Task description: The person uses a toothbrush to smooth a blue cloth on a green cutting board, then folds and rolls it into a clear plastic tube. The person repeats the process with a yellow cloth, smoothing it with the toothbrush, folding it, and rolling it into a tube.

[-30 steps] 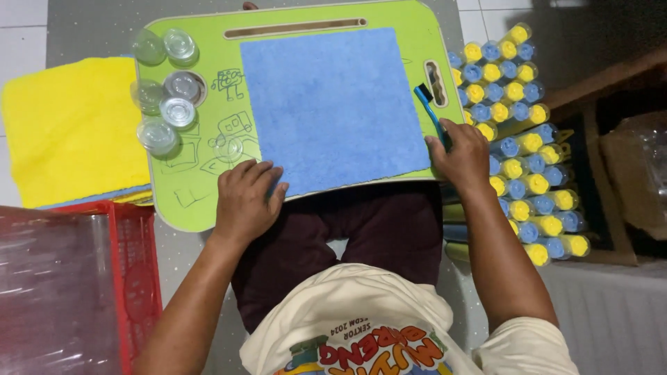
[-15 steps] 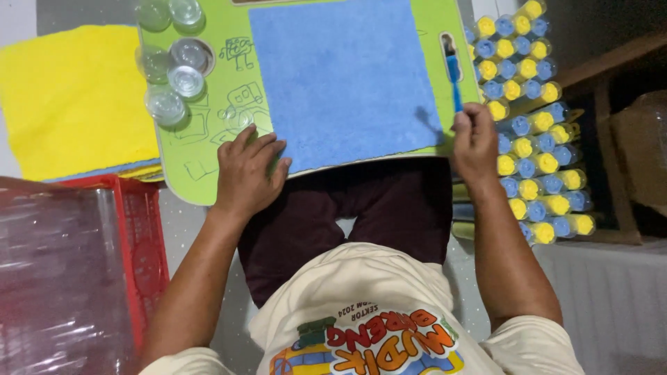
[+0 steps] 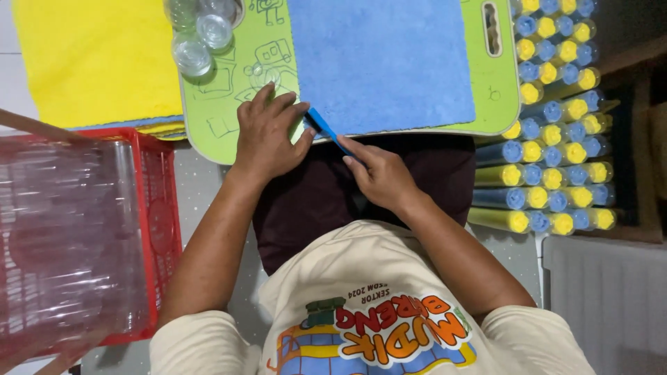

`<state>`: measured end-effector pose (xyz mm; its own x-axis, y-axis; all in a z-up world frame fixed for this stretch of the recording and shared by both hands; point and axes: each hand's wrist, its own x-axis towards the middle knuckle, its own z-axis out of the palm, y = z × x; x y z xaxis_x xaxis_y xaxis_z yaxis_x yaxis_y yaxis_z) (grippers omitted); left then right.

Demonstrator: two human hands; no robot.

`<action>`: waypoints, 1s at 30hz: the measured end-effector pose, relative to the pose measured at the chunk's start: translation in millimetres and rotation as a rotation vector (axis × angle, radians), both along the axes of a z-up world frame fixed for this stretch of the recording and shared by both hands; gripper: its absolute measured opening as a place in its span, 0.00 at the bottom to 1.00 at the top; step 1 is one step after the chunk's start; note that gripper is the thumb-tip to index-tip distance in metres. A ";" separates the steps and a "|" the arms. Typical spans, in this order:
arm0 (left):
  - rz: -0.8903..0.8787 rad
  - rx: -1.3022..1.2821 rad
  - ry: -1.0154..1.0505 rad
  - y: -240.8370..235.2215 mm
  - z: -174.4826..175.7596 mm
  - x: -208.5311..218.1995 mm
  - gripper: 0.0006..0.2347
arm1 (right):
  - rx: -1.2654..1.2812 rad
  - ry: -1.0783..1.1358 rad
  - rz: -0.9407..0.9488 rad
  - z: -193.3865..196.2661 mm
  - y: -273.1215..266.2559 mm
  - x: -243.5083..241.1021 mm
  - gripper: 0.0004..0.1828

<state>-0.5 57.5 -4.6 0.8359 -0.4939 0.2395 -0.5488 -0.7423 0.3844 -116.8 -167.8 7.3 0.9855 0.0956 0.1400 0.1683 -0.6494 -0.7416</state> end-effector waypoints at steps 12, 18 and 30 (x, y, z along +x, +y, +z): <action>-0.005 0.070 -0.055 2.0 -7.0 1.1 0.19 | -0.253 0.017 -0.228 -3.4 -83.2 -33.5 0.21; -0.010 0.040 -0.068 0.5 -1.0 -1.0 0.19 | -0.229 0.115 -0.486 0.2 -158.7 -69.9 0.23; -0.072 -0.063 -0.182 3.1 -11.1 4.3 0.16 | -0.156 -0.247 -0.277 26.7 -82.0 -22.3 0.21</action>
<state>3.8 60.5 -15.7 0.7389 -0.5302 0.4159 -0.6644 -0.6761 0.3185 -139.1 -249.8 34.0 0.9154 -0.1305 0.3809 0.1319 -0.7967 -0.5899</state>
